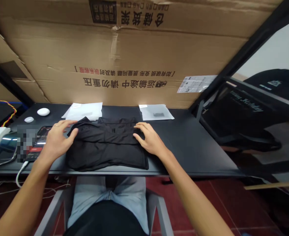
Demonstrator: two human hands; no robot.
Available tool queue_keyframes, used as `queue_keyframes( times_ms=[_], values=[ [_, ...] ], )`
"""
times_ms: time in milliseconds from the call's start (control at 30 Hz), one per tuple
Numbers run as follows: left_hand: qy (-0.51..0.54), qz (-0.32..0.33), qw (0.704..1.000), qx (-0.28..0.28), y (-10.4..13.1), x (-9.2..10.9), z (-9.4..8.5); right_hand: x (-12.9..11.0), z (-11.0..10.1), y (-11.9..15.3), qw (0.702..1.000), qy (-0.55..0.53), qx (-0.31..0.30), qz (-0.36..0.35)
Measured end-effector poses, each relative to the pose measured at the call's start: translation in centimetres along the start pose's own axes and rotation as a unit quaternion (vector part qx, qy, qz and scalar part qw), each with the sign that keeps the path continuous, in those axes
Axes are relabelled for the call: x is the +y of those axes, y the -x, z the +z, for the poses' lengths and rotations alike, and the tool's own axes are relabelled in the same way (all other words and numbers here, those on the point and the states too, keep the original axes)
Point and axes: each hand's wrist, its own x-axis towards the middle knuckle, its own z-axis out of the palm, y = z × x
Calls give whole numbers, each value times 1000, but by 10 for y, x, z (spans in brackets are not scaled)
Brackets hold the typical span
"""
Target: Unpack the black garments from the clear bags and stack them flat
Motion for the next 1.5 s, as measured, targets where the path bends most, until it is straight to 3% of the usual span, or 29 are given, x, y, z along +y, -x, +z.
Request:
queue_keyframes(
  times_ms=[233,367,500,600,700,833,933,1100,1200,1333,1400,1500],
  values=[
    [21,94,990,-105,-31,4,14,-1,6,-18,999,31,-3,37],
    [56,104,989,-84,-31,9,3,-13,-8,-15,999,4,47,10],
    [123,120,983,-63,-5,15,-28,-28,-35,5,996,-44,40,-60],
    [158,126,967,-155,25,11,-48,-37,-47,31,993,-68,-35,-91],
    [154,130,948,-245,52,3,-55,-43,-47,54,985,-68,-98,-124],
    [127,147,938,-287,63,-3,-54,-49,-40,69,976,-65,-135,-160],
    [122,143,943,-275,50,3,-53,-48,-40,66,973,-76,-140,-165],
    [49,166,967,-188,-1,31,-32,-27,-33,33,993,-23,-45,-105],
    [-8,209,953,-221,-29,50,-12,-9,-25,6,988,45,-62,-137],
    [-42,223,935,-274,-48,65,6,5,-19,-17,972,86,-120,-185],
    [-70,214,931,-289,-54,66,11,10,-19,-23,977,82,-113,-163],
    [-95,175,941,-274,-69,67,20,21,-17,-36,995,48,-49,-71]
  ],
)
